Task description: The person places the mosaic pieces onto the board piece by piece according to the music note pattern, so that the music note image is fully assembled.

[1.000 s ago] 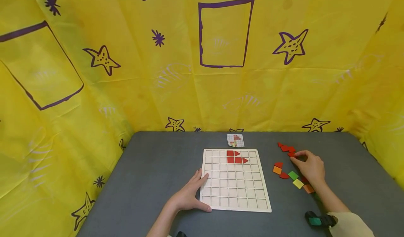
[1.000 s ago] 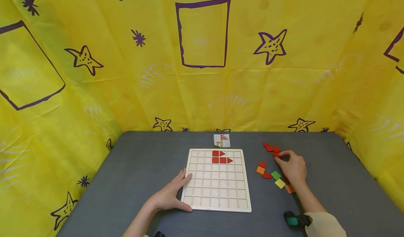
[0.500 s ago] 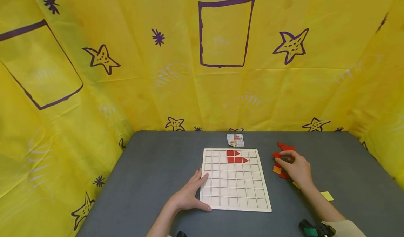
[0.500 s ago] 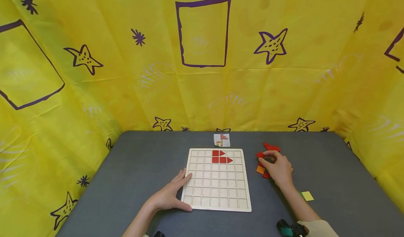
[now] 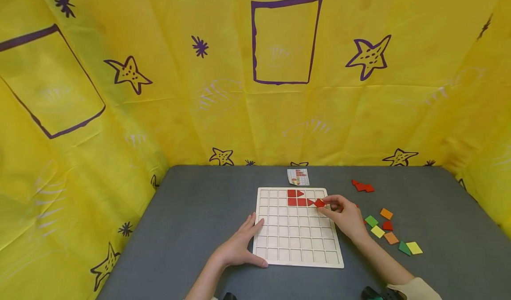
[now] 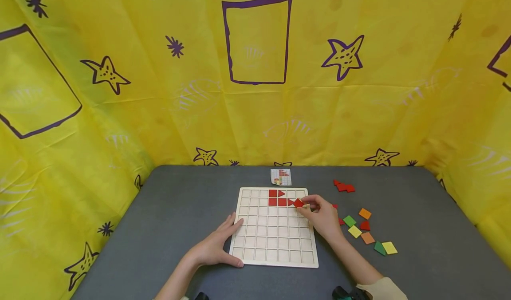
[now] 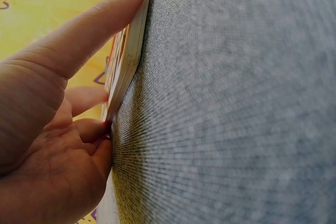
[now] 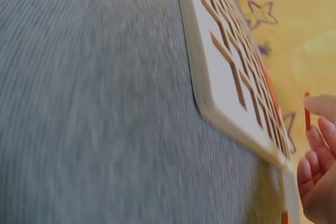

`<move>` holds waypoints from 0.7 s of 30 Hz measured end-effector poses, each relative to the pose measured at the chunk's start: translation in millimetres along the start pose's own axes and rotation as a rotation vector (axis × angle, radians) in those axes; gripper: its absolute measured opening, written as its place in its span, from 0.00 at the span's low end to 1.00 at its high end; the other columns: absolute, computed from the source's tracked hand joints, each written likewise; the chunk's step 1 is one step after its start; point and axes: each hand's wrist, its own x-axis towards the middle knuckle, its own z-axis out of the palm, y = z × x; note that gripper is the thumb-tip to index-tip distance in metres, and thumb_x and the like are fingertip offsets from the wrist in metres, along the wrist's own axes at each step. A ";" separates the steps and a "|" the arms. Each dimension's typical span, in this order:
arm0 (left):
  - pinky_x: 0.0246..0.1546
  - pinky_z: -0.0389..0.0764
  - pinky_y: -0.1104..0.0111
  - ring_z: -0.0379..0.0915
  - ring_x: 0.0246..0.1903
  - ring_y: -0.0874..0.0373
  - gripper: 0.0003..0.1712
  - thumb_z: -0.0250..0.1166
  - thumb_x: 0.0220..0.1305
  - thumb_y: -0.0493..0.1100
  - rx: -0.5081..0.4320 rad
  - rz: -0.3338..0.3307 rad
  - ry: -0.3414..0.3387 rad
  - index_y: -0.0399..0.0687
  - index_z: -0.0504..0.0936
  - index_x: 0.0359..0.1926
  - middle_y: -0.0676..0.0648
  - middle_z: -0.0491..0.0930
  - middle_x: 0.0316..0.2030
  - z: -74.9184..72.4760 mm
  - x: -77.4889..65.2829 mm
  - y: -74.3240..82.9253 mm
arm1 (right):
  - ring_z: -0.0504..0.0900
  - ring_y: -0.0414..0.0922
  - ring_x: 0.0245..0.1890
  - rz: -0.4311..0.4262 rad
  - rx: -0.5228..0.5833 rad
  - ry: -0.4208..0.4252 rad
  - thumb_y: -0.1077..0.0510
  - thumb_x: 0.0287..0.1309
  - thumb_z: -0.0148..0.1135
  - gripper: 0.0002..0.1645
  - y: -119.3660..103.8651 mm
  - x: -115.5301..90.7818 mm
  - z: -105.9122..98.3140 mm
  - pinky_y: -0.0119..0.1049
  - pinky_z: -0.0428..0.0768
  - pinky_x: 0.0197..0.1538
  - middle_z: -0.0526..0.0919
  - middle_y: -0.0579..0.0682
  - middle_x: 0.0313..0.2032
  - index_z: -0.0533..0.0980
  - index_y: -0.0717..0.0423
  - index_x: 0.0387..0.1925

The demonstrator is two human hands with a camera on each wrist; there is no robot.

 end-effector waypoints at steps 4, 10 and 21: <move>0.66 0.50 0.43 0.32 0.74 0.46 0.65 0.79 0.37 0.58 -0.005 -0.007 -0.004 0.49 0.53 0.73 0.42 0.38 0.75 -0.1 0.4 0.2 | 0.71 0.43 0.30 -0.036 0.040 -0.059 0.49 0.47 0.73 0.18 -7.5 -0.7 14.8 0.30 0.69 0.30 0.81 0.48 0.33 0.81 0.48 0.41; 0.66 0.50 0.42 0.32 0.74 0.46 0.65 0.79 0.38 0.58 -0.003 -0.011 -0.007 0.49 0.53 0.73 0.42 0.38 0.75 -1.4 0.3 0.3 | 0.71 0.43 0.34 -0.128 -0.007 -0.131 0.50 0.45 0.75 0.12 -17.9 -0.4 32.9 0.33 0.69 0.36 0.81 0.43 0.36 0.82 0.42 0.35; 0.66 0.51 0.42 0.32 0.74 0.45 0.65 0.79 0.37 0.58 -0.002 -0.017 -0.004 0.49 0.53 0.73 0.42 0.39 0.75 -0.4 0.8 0.8 | 0.70 0.37 0.37 -0.459 -0.103 -0.129 0.58 0.48 0.73 0.07 -19.4 7.5 48.7 0.33 0.69 0.39 0.85 0.38 0.36 0.85 0.45 0.32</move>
